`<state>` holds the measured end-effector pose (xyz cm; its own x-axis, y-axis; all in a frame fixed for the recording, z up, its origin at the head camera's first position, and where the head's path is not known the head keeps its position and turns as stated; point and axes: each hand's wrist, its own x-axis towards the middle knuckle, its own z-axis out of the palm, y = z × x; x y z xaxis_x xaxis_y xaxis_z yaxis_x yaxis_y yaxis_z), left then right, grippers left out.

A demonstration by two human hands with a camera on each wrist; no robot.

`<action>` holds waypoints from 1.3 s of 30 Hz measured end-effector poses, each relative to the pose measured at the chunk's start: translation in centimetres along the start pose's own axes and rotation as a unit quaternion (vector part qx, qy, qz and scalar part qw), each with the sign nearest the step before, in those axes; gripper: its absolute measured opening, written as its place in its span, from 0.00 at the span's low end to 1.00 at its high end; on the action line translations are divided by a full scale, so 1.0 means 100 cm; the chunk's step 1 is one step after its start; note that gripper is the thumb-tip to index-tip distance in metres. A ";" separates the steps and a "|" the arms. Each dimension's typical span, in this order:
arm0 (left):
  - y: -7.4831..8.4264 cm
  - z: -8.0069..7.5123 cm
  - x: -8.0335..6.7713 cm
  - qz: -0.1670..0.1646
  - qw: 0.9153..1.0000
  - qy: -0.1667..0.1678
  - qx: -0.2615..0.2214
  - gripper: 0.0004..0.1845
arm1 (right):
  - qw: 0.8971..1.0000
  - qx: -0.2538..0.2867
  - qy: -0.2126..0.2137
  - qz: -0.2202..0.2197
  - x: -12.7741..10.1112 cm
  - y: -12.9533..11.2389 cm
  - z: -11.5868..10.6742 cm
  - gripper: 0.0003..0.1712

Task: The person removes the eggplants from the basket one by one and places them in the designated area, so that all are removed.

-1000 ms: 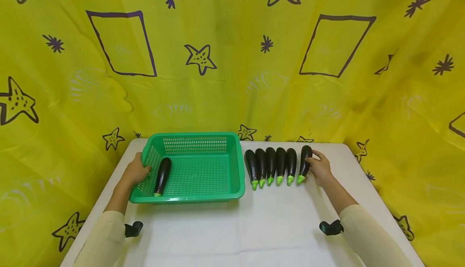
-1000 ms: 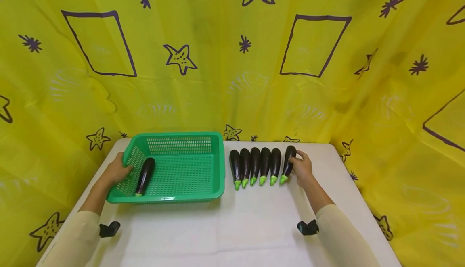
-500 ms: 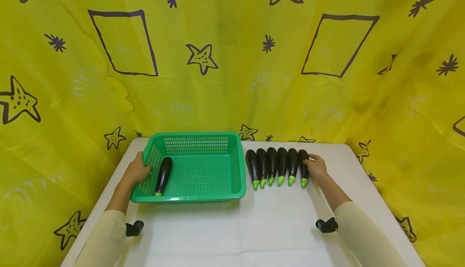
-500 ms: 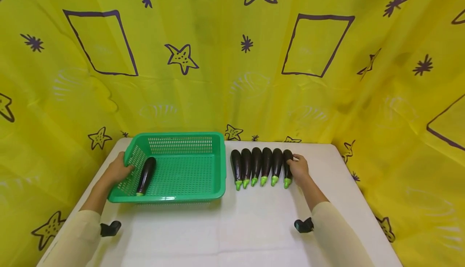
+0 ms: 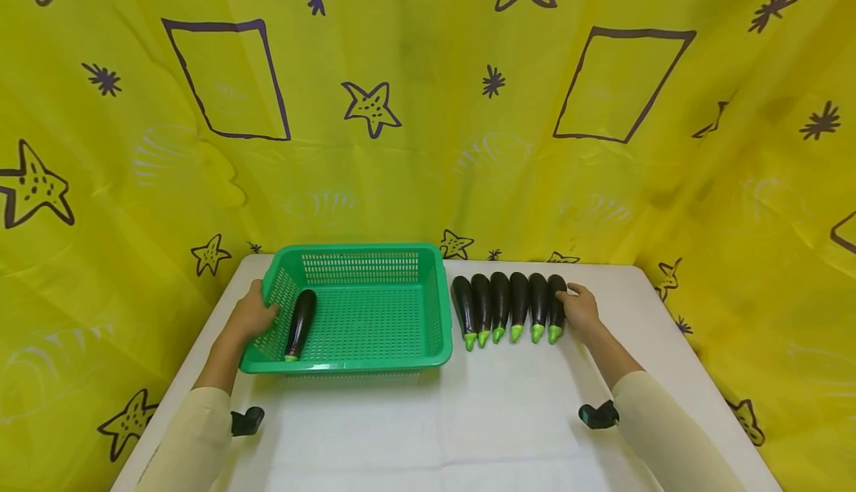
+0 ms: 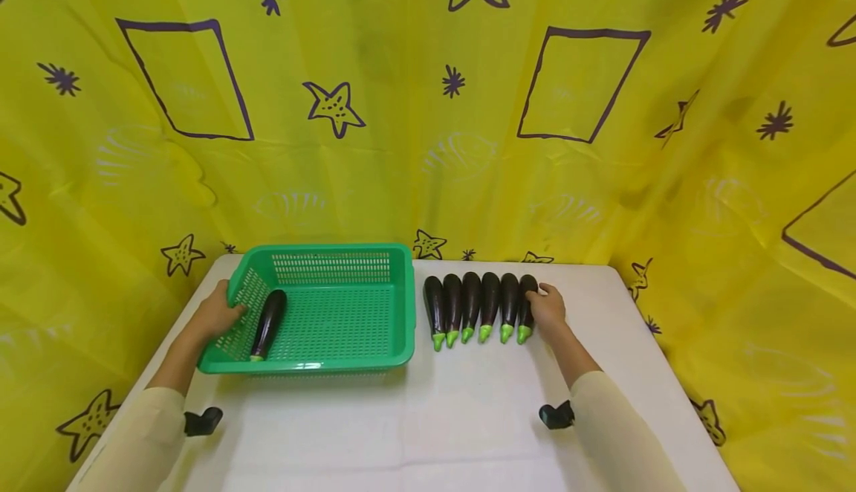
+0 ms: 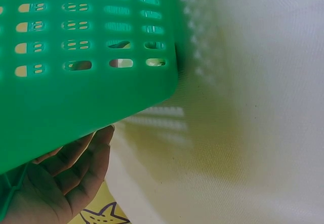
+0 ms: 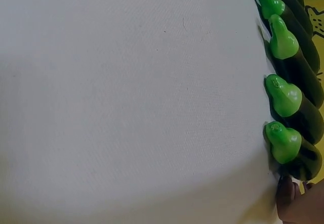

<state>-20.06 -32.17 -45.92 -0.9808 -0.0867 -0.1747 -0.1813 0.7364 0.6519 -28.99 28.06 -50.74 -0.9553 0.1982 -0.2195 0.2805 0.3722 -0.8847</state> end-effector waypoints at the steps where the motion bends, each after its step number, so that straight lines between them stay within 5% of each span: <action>1: 0.000 0.000 0.000 0.000 1.000 -0.001 0.001 0.33 | 1.000 -0.001 0.001 0.001 0.000 0.000 0.000 0.36; 14: 0.000 -0.001 0.000 0.002 1.000 0.000 0.001 0.32 | 0.994 -0.064 0.073 -0.051 -0.008 -0.002 0.003 0.38; 27: 0.000 0.000 -0.001 0.002 1.000 0.001 -0.003 0.31 | 0.985 -0.049 0.128 -0.100 -0.024 -0.017 0.015 0.35; 39: 0.001 0.000 0.000 0.001 1.000 0.000 0.001 0.31 | 0.994 0.046 0.022 -0.095 -0.042 -0.029 0.023 0.39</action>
<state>-20.05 -32.12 -45.82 -0.9811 -0.0864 -0.1733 -0.1799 0.7377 0.6507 -25.99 24.05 -48.25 -0.9845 0.1732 -0.0289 0.0845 0.3225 -0.9428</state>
